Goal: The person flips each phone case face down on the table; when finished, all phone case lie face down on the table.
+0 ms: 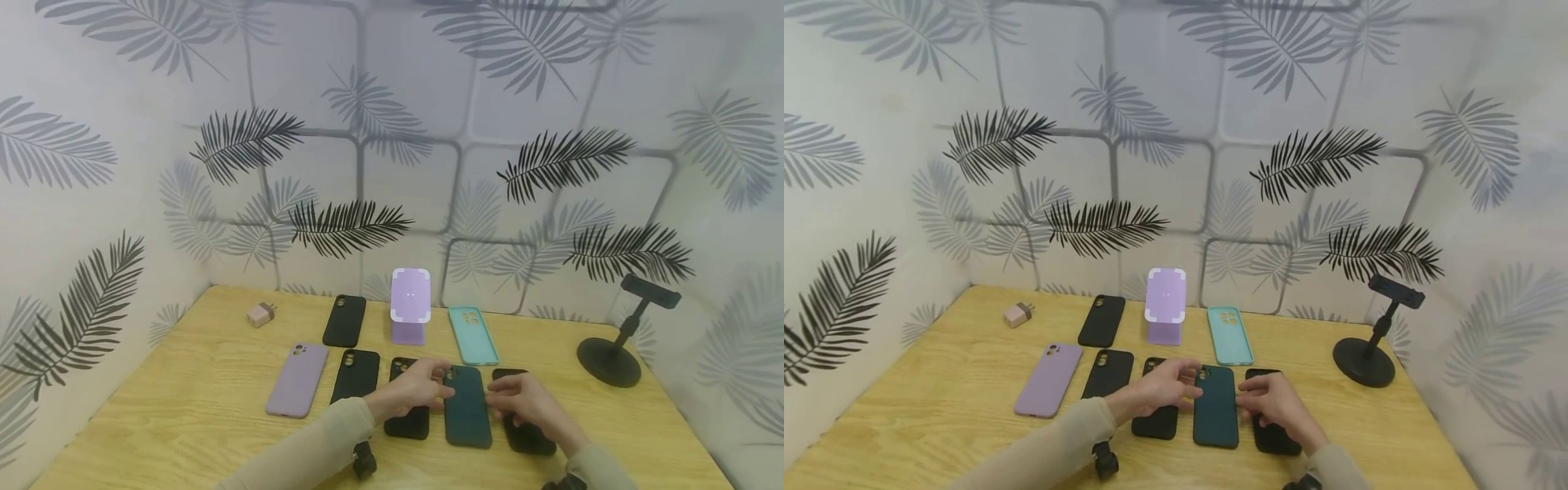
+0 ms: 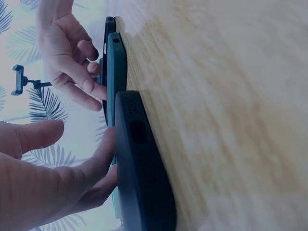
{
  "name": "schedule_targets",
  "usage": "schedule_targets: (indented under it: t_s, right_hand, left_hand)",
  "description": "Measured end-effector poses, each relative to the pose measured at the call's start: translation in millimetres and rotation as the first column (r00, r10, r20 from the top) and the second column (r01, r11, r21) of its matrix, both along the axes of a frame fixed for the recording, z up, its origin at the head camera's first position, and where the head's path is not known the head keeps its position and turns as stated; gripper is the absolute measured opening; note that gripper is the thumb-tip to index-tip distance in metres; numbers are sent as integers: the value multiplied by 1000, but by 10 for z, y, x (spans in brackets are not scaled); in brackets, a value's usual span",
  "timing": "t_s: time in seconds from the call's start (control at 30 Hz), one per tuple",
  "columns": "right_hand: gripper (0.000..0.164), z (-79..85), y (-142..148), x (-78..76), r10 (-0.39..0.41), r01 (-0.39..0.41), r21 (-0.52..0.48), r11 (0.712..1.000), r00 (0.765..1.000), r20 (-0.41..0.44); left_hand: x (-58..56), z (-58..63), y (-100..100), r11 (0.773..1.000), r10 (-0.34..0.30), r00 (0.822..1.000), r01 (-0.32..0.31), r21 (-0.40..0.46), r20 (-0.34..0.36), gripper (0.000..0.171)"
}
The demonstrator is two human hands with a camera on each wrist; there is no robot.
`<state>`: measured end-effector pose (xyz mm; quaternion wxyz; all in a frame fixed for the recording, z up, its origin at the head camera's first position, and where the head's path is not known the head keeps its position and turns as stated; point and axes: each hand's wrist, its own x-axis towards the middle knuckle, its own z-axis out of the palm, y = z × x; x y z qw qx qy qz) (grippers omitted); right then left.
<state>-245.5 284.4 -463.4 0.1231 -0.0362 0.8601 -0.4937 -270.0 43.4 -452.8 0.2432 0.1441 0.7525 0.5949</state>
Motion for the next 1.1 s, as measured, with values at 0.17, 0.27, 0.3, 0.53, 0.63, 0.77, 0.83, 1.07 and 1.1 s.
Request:
schedule_targets:
  t_s: [0.17, 0.27, 0.3, 0.53, 0.63, 0.77, 0.83, 1.07, 1.1]
  right_hand:
    - [47, 5, 93, -7, 42, -38, -145, 989, 999, 23]
    - [50, 11, 179, -18, 74, -70, -204, 976, 997, 12]
    - [51, 11, 210, -22, 74, -70, -213, 975, 997, 10]
    - [46, 0, 430, 4, 22, -27, -125, 992, 999, -43]
    - [43, -3, 530, 40, -29, 25, -46, 999, 997, -77]
    - [40, -3, 646, 95, -47, 49, 23, 999, 995, -85]
    - [41, -7, 687, 122, -40, 43, 38, 998, 997, -68]
    - [45, -40, 747, 137, -41, 43, 62, 997, 998, -37]
    - [45, -44, 757, 137, -24, 27, 61, 998, 999, -39]
  left_hand:
    - [6, 6, 21, 1000, 17, 997, -16, 13, -77, 54]
    - [13, 17, 57, 999, 18, 994, -15, 29, -105, 51]
    - [16, 20, 72, 999, 17, 994, -13, 36, -110, 51]
    - [18, -4, 211, 997, 27, 995, -19, 80, -97, 47]
    - [12, -29, 281, 994, 35, 996, -27, 104, -77, 45]
    - [19, -65, 371, 990, 33, 999, -28, 142, -34, 43]
    - [28, -73, 422, 988, 25, 1000, -22, 155, -18, 44]
    - [67, -34, 567, 985, -23, 999, 18, 170, 27, 49]
    - [71, -35, 577, 985, -31, 999, 25, 168, 36, 49]
